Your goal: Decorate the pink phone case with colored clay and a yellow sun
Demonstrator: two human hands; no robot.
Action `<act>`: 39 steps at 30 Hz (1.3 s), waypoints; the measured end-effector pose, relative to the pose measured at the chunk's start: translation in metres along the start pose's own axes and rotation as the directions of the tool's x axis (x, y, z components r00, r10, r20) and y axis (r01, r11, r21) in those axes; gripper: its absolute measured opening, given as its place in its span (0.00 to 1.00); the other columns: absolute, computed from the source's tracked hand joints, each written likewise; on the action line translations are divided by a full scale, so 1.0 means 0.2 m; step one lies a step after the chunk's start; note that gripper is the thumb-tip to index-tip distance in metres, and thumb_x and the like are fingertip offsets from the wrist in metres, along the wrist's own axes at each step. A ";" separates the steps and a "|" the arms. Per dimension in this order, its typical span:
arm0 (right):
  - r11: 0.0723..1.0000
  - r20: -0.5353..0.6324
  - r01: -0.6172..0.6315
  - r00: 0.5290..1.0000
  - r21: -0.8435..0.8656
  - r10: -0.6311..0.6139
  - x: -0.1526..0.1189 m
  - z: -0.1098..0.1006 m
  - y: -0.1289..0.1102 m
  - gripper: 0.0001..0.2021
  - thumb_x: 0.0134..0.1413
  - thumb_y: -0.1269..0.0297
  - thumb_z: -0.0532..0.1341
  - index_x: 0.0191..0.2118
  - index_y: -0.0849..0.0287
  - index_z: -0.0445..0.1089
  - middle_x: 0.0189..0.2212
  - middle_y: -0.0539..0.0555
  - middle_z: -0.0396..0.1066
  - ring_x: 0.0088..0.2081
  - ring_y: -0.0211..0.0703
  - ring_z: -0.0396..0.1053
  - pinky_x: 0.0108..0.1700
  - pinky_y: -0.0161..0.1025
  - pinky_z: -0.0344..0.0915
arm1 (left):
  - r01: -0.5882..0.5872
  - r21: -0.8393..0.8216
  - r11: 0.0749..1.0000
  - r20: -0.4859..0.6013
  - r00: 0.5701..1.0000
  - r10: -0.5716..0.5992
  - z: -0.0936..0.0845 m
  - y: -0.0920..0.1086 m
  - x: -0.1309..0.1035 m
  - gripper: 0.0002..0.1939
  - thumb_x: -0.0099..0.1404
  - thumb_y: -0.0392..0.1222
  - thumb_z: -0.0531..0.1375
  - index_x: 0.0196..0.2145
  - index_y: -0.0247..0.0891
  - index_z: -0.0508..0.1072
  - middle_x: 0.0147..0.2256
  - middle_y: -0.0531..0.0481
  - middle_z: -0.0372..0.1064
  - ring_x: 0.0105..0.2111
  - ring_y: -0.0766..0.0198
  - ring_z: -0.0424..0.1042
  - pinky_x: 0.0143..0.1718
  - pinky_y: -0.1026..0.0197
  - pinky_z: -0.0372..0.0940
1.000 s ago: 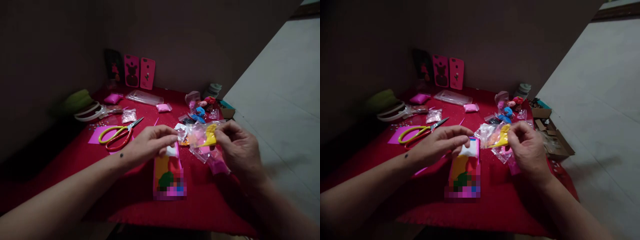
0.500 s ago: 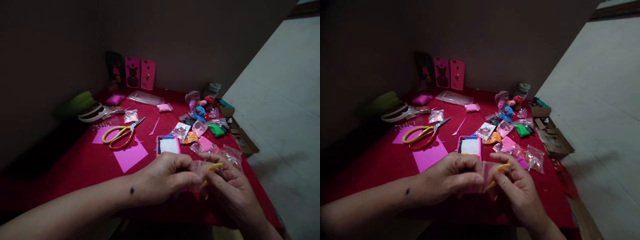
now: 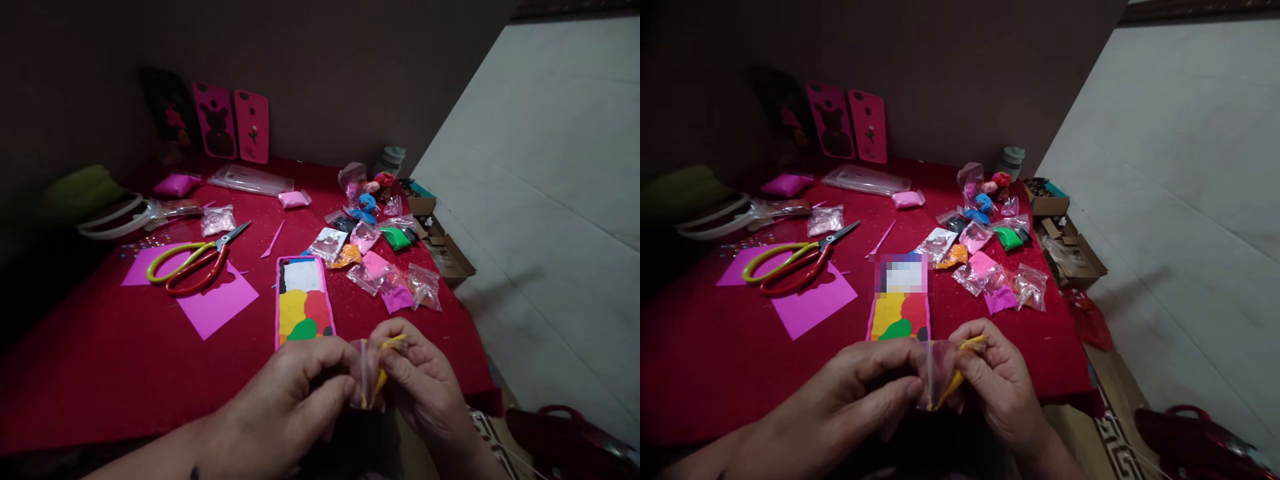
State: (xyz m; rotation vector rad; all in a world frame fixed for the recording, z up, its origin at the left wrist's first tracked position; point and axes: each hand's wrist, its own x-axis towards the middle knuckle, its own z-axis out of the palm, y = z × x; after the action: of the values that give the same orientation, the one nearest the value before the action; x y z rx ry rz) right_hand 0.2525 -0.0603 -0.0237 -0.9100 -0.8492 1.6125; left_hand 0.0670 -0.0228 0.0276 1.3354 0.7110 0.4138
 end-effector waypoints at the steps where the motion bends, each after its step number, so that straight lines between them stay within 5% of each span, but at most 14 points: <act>1: 1.000 -0.029 0.001 1.000 -0.013 -0.001 0.00 0.00 -0.01 0.10 0.57 0.60 0.65 0.40 0.59 0.68 0.24 0.47 0.69 0.21 0.30 0.66 0.23 0.26 0.62 | 0.008 -0.005 1.000 -0.009 1.000 -0.008 0.00 0.00 0.00 0.10 0.66 0.43 0.53 0.32 0.35 0.68 0.29 0.50 0.63 0.25 0.67 0.59 0.26 0.63 0.56; 6: 0.993 -0.166 -0.045 0.986 -0.108 0.027 -0.04 0.02 -0.03 0.15 0.56 0.55 0.66 0.44 0.56 0.67 0.23 0.45 0.67 0.21 0.28 0.62 0.24 0.25 0.59 | -0.005 0.018 1.000 -0.083 0.997 0.007 0.03 -0.04 0.02 0.10 0.66 0.44 0.52 0.29 0.37 0.63 0.28 0.51 0.63 0.26 0.67 0.59 0.25 0.64 0.55; 10: 0.978 -0.129 -0.032 0.992 -0.204 0.006 -0.08 0.01 -0.03 0.14 0.57 0.55 0.65 0.45 0.55 0.68 0.24 0.46 0.66 0.24 0.30 0.62 0.27 0.26 0.59 | -0.085 0.056 0.995 -0.106 0.990 0.091 0.06 -0.05 0.02 0.12 0.67 0.43 0.53 0.28 0.36 0.66 0.25 0.54 0.61 0.25 0.69 0.59 0.25 0.66 0.56; 20: 0.980 -0.231 -0.057 0.973 -0.192 0.011 -0.11 0.04 -0.06 0.17 0.52 0.53 0.68 0.44 0.56 0.69 0.23 0.47 0.68 0.24 0.32 0.63 0.27 0.28 0.59 | 0.088 -0.183 0.979 0.038 0.996 -0.082 0.08 -0.08 0.00 0.12 0.67 0.45 0.54 0.30 0.35 0.69 0.22 0.54 0.61 0.20 0.71 0.56 0.22 0.66 0.50; 26: 0.974 -0.268 -0.051 0.963 -0.222 -0.010 -0.15 0.01 -0.05 0.17 0.51 0.54 0.68 0.43 0.56 0.69 0.22 0.47 0.68 0.23 0.32 0.62 0.26 0.28 0.58 | 0.093 -0.231 0.968 0.111 0.991 -0.069 0.11 -0.11 0.00 0.15 0.69 0.46 0.50 0.33 0.35 0.70 0.20 0.55 0.61 0.16 0.72 0.52 0.18 0.68 0.48; 39: 0.943 -0.297 -0.064 0.954 -0.325 -0.038 -0.16 0.04 -0.05 0.15 0.52 0.54 0.67 0.43 0.54 0.70 0.25 0.49 0.70 0.23 0.35 0.63 0.26 0.30 0.60 | -0.014 -0.169 0.986 -0.033 0.999 0.009 0.15 -0.11 0.00 0.12 0.64 0.44 0.55 0.25 0.37 0.65 0.20 0.56 0.59 0.18 0.72 0.57 0.20 0.68 0.53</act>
State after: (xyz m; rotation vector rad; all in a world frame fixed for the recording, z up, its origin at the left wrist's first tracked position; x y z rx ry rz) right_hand 0.2540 -0.0903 -0.0071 -1.3635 -0.9137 1.3150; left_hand 0.0856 -0.0494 0.0090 1.1755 0.6792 0.4949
